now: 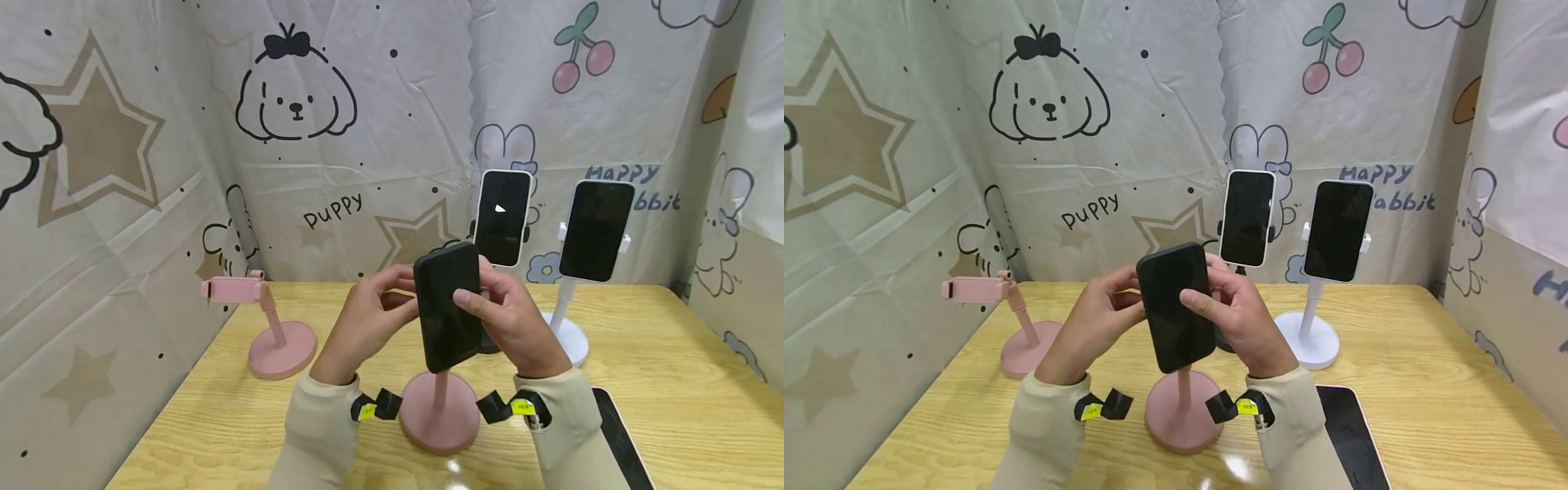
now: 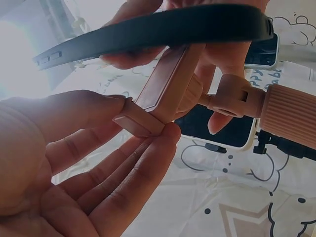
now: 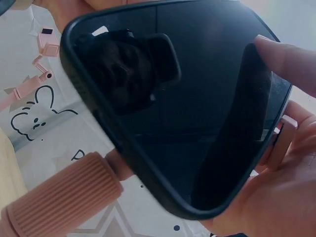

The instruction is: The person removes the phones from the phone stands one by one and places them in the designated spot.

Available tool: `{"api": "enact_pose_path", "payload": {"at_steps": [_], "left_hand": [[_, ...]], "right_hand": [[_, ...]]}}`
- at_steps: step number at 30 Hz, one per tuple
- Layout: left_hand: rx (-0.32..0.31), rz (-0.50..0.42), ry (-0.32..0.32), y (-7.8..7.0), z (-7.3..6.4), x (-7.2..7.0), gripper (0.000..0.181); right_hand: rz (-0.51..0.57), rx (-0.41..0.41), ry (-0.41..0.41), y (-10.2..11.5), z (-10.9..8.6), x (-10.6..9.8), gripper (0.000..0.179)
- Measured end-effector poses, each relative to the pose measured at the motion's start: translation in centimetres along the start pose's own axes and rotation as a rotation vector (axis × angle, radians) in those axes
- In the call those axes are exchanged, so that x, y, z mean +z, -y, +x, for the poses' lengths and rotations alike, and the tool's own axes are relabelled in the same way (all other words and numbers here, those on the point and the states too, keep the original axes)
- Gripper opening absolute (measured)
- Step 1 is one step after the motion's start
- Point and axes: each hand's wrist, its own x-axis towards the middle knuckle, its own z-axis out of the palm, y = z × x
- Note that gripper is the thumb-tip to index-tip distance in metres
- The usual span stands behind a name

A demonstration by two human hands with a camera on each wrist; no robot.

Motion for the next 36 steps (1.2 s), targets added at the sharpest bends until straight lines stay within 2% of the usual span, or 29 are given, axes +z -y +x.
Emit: {"api": "enact_pose_path", "payload": {"at_steps": [7,15,21,26,30,36], "left_hand": [[0.005,0.003,0.013,0.1,0.1,0.1,0.026],[0.012,0.030,0.015,0.0,0.1,0.1,0.028],[0.007,0.050,0.013,0.0,0.1,0.2,0.029],[0.000,0.076,0.035,0.1,0.1,0.5,0.032],[0.006,0.089,0.050,0.3,0.2,0.7,0.034],[0.014,0.062,0.055,0.5,0.2,0.9,0.033]], "right_hand": [[-0.076,-0.001,-0.019,0.7,-0.1,0.1,0.032],[-0.136,0.066,-0.090,1.6,-0.4,0.8,0.032],[-0.090,0.084,-0.185,2.6,-0.8,1.7,0.037],[-0.033,0.084,-0.242,3.3,-1.3,1.9,0.042],[-0.019,0.088,-0.262,3.7,-1.7,1.9,0.043],[0.019,0.090,-0.268,4.1,-1.9,1.9,0.042]]}}
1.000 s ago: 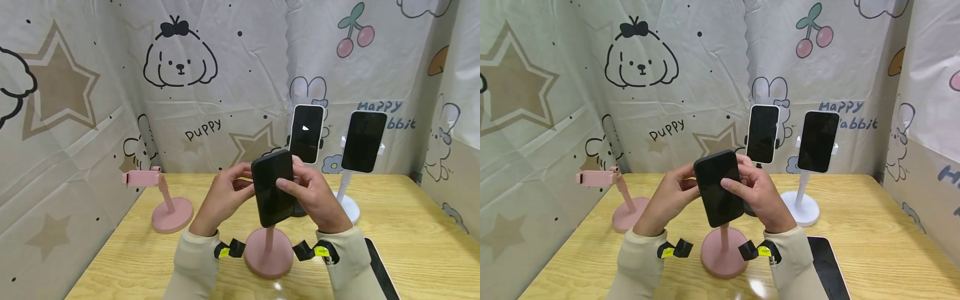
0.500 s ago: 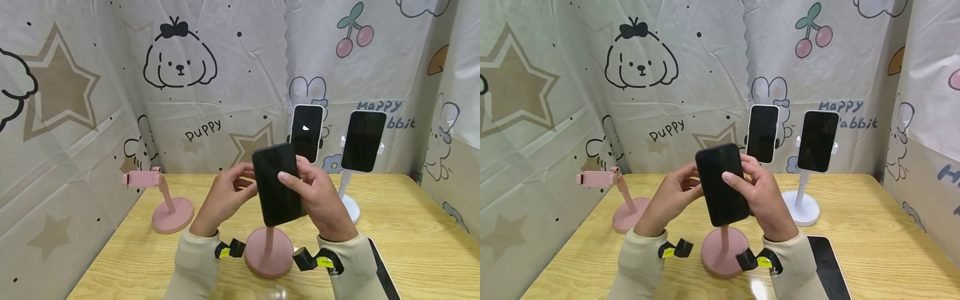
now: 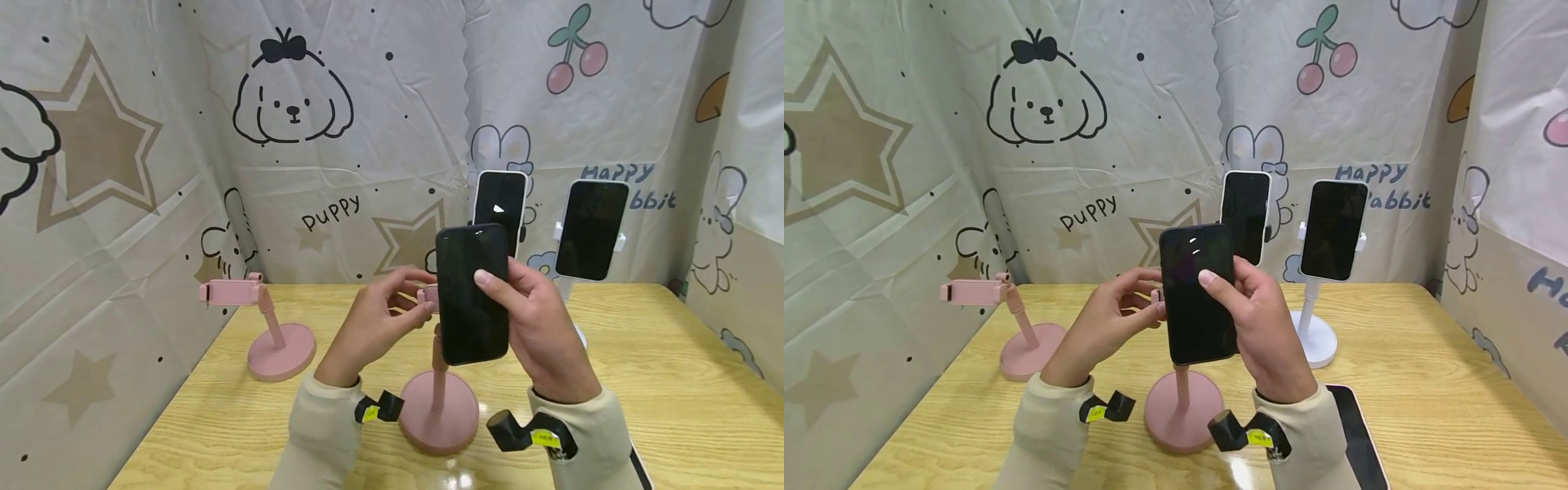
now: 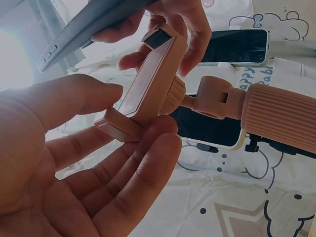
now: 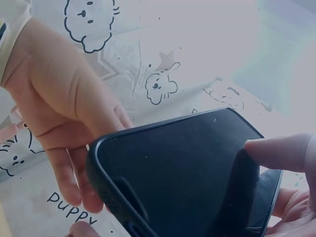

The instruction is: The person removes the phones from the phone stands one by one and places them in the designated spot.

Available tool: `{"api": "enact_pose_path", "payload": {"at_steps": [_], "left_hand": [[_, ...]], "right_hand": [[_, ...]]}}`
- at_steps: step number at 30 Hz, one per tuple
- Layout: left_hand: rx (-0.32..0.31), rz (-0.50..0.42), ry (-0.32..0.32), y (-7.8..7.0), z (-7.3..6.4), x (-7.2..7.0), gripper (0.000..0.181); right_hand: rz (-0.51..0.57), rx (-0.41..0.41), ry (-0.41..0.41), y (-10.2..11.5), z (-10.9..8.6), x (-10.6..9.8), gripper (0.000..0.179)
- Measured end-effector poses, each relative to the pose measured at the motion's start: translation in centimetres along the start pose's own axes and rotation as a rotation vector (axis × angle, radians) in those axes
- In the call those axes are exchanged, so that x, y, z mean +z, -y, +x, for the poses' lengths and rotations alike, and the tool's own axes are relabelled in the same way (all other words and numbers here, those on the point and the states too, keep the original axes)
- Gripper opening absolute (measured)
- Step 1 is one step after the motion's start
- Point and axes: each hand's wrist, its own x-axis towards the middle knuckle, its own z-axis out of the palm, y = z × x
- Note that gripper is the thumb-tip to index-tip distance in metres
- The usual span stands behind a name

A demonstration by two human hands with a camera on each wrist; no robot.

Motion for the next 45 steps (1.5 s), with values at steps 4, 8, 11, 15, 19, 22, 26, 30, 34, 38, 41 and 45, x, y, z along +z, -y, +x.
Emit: {"api": "enact_pose_path", "payload": {"at_steps": [4,8,11,15,19,22,26,30,34,38,41,45], "left_hand": [[-0.003,-0.014,0.006,0.0,-0.1,0.1,0.034],[-0.012,-0.014,0.010,0.0,-0.1,0.2,0.035],[-0.019,-0.016,0.014,-0.1,0.0,0.2,0.035],[-0.023,-0.007,0.012,-0.1,0.0,0.2,0.035],[-0.022,0.009,0.024,0.0,0.0,0.2,0.036],[-0.015,0.023,0.033,0.0,0.0,0.2,0.036],[-0.004,0.038,0.036,-0.1,0.0,0.0,0.035],[0.007,0.042,0.040,0.0,0.0,-0.2,0.034],[0.014,0.037,0.040,0.0,0.2,-0.2,0.034],[0.007,0.042,0.036,-0.1,0.2,-0.3,0.035],[0.005,0.043,0.038,-0.1,0.3,-0.3,0.035],[0.009,0.027,0.038,0.0,0.3,-0.1,0.034]], "right_hand": [[0.014,0.008,0.006,0.3,-0.2,0.1,0.042],[0.010,0.009,-0.006,0.7,-0.5,-0.1,0.041],[-0.016,-0.001,-0.030,0.9,-0.7,-0.4,0.039],[-0.037,-0.010,-0.049,1.2,-0.8,-0.6,0.038],[-0.041,-0.010,-0.069,1.4,-1.1,-1.0,0.039],[-0.041,-0.026,-0.091,1.8,-1.4,-1.3,0.039],[-0.033,-0.053,-0.117,2.2,-1.8,-2.2,0.039],[-0.071,-0.035,-0.136,2.4,-2.1,-3.3,0.038],[-0.136,0.024,-0.135,2.3,-2.3,-4.8,0.038],[-0.189,0.101,-0.151,1.9,-2.6,-6.2,0.043],[-0.292,0.140,-0.194,1.5,-2.7,-7.1,0.049],[-0.496,0.147,-0.226,0.7,-2.4,-8.0,0.057]]}}
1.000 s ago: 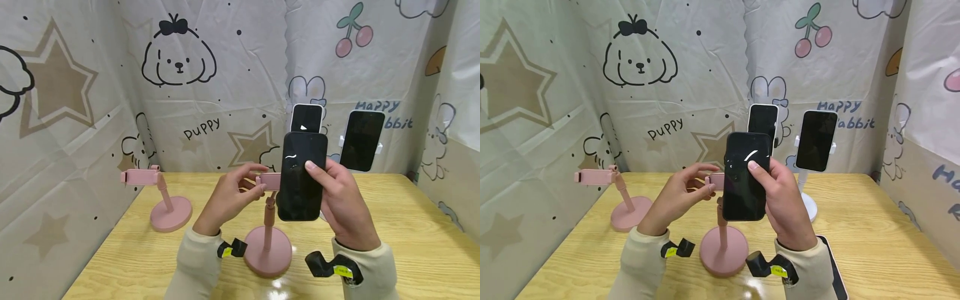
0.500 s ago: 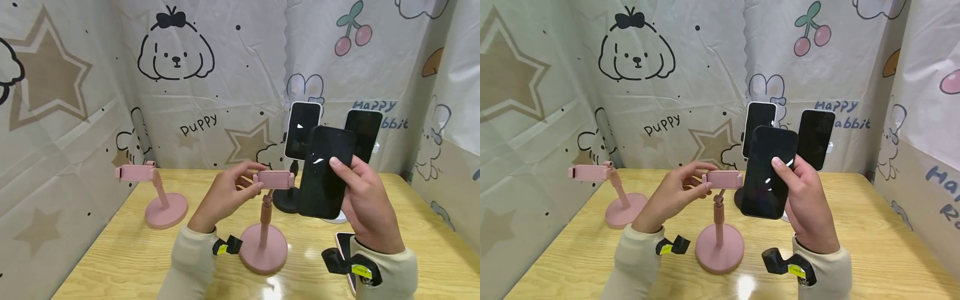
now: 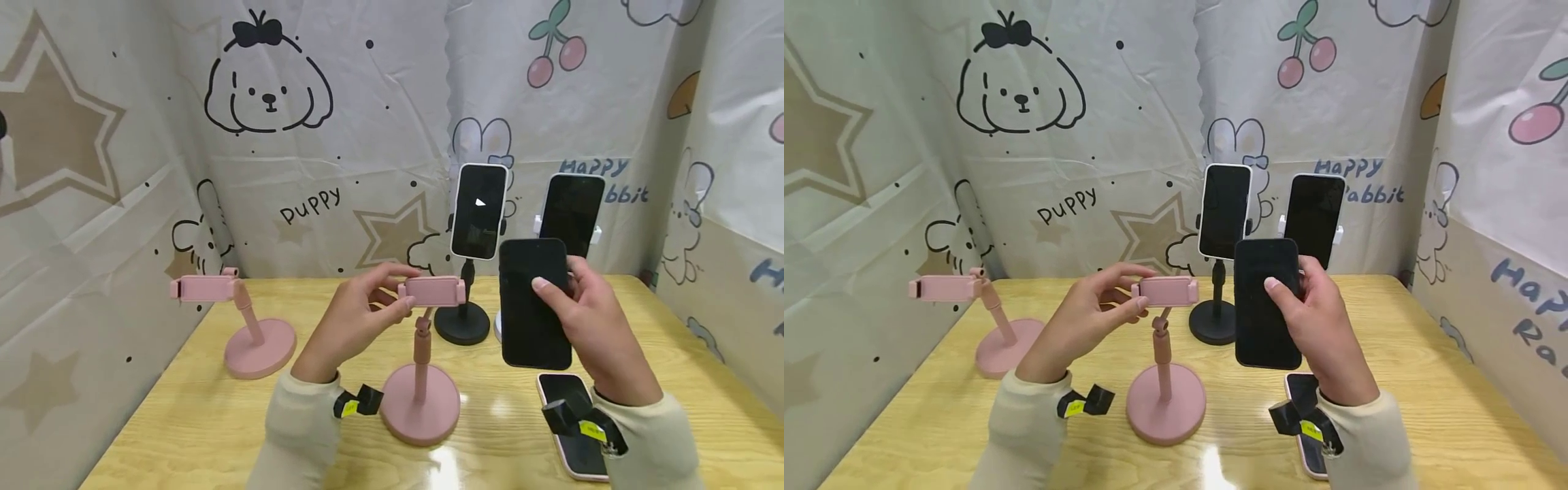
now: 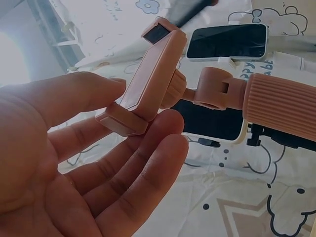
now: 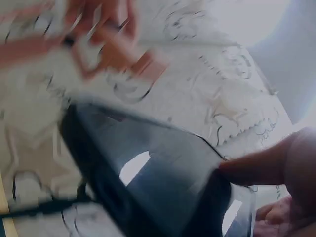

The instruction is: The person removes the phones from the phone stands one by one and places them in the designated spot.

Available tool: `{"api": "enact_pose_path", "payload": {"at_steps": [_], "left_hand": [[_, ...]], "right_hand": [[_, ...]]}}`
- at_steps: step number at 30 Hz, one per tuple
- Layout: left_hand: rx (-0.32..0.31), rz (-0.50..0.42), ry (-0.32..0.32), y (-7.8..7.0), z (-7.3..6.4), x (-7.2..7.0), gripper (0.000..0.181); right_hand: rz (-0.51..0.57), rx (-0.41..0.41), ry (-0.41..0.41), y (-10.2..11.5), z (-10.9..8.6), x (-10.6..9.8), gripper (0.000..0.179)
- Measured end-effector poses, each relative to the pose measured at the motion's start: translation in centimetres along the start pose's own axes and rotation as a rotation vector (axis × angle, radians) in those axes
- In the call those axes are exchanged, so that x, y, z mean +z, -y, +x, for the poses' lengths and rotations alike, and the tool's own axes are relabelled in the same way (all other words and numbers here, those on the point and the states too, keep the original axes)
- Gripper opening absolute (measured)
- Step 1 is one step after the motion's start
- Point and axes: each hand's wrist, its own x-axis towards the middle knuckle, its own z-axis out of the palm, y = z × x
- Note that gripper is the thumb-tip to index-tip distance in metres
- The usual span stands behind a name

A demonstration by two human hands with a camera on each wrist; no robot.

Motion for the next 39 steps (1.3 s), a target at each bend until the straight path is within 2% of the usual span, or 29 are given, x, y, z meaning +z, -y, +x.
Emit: {"api": "enact_pose_path", "payload": {"at_steps": [3,6,13,17,20,25,30,36,39], "left_hand": [[0.005,-0.006,-0.006,0.2,-0.1,0.1,0.034],[0.010,-0.001,-0.007,0.3,0.0,0.1,0.034],[0.017,0.013,-0.009,0.2,0.2,0.0,0.033],[0.012,0.001,-0.011,0.2,0.1,0.0,0.033],[0.010,-0.006,-0.014,0.3,0.1,0.0,0.033],[0.011,-0.007,-0.014,0.3,0.2,0.1,0.033],[0.013,-0.002,-0.007,0.2,0.4,0.1,0.034],[-0.001,0.006,-0.004,0.1,0.5,0.1,0.034],[-0.009,0.006,-0.006,0.0,0.4,0.2,0.034]], "right_hand": [[-0.126,-0.020,0.037,-1.2,0.5,0.0,0.069],[-0.188,0.004,0.135,-2.9,0.7,-0.2,0.072],[-0.129,0.200,0.409,-7.3,1.7,-0.7,0.059],[-0.188,0.223,0.510,-9.0,2.4,-0.9,0.059],[-0.238,0.218,0.545,-10.0,2.6,-1.0,0.059],[-0.238,0.234,0.594,-11.4,2.9,-1.2,0.057],[-0.293,0.270,0.577,-12.1,3.1,-1.6,0.062],[-0.493,0.240,0.594,-12.7,3.3,-1.9,0.052],[-0.557,0.279,0.617,-13.1,3.3,-1.9,0.049]]}}
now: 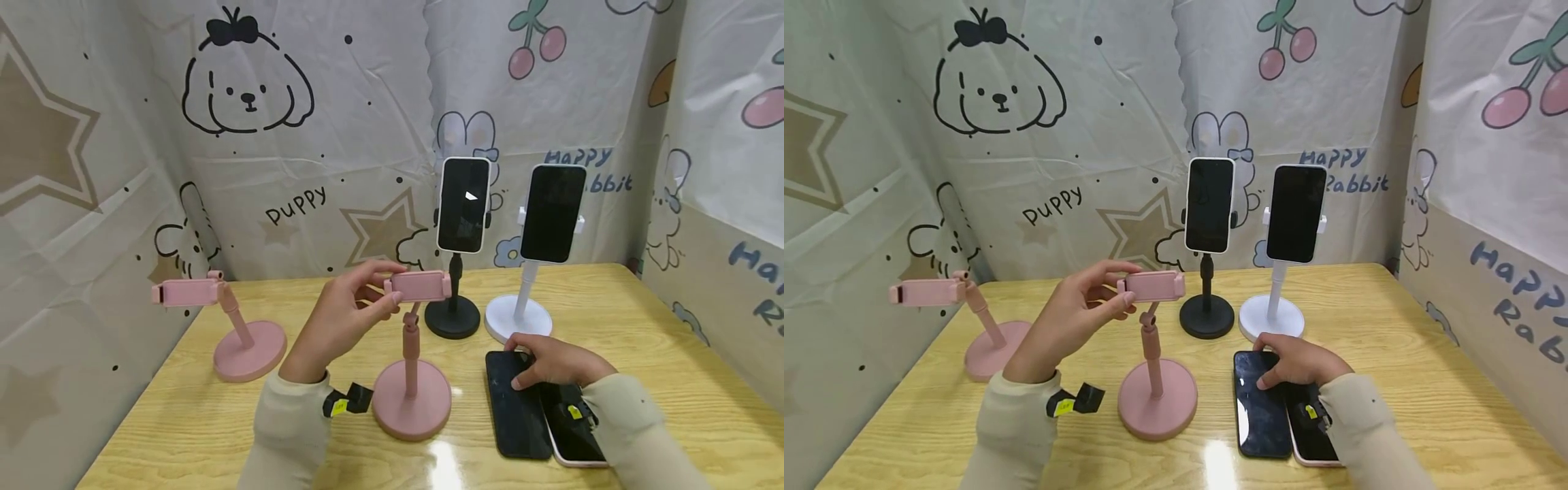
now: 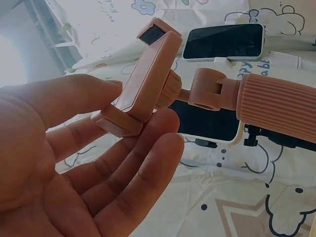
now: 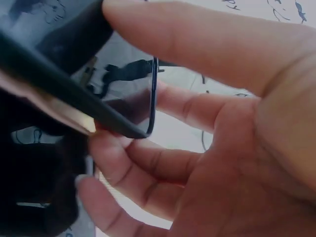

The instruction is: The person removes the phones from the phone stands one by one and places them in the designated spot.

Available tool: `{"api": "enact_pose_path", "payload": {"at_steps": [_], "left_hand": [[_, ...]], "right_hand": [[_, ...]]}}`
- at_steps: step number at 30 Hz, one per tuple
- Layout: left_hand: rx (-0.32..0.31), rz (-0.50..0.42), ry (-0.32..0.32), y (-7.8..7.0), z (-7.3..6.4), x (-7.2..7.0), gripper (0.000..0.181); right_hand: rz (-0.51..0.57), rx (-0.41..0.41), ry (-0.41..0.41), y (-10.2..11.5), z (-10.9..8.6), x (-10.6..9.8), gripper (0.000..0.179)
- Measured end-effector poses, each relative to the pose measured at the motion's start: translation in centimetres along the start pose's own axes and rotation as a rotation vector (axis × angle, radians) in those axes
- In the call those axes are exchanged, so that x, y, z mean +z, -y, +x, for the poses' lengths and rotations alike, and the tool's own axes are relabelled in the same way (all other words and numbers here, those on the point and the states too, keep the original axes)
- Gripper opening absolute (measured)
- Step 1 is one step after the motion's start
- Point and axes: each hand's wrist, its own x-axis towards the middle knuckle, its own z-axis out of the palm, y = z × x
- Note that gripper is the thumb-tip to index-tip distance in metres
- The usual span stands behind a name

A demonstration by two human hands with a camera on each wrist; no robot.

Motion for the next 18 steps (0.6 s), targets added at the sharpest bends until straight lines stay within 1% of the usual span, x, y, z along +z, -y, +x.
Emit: {"api": "enact_pose_path", "payload": {"at_steps": [3,9,14,18], "left_hand": [[-0.005,-0.002,-0.001,-0.01,0.03,-0.06,0.034],[-0.006,-0.005,-0.004,0.05,0.03,-0.09,0.034],[-0.002,-0.004,-0.003,0.11,0.03,-0.10,0.034],[-0.002,0.002,0.000,0.11,0.04,-0.10,0.034]], "right_hand": [[-0.014,0.012,0.016,-0.12,0.28,0.17,0.047],[-0.056,-0.016,0.010,-0.15,0.46,0.22,0.046],[-0.089,-0.027,0.025,-0.17,0.49,0.32,0.047],[-0.119,-0.007,0.023,-0.19,0.56,0.45,0.047]]}}
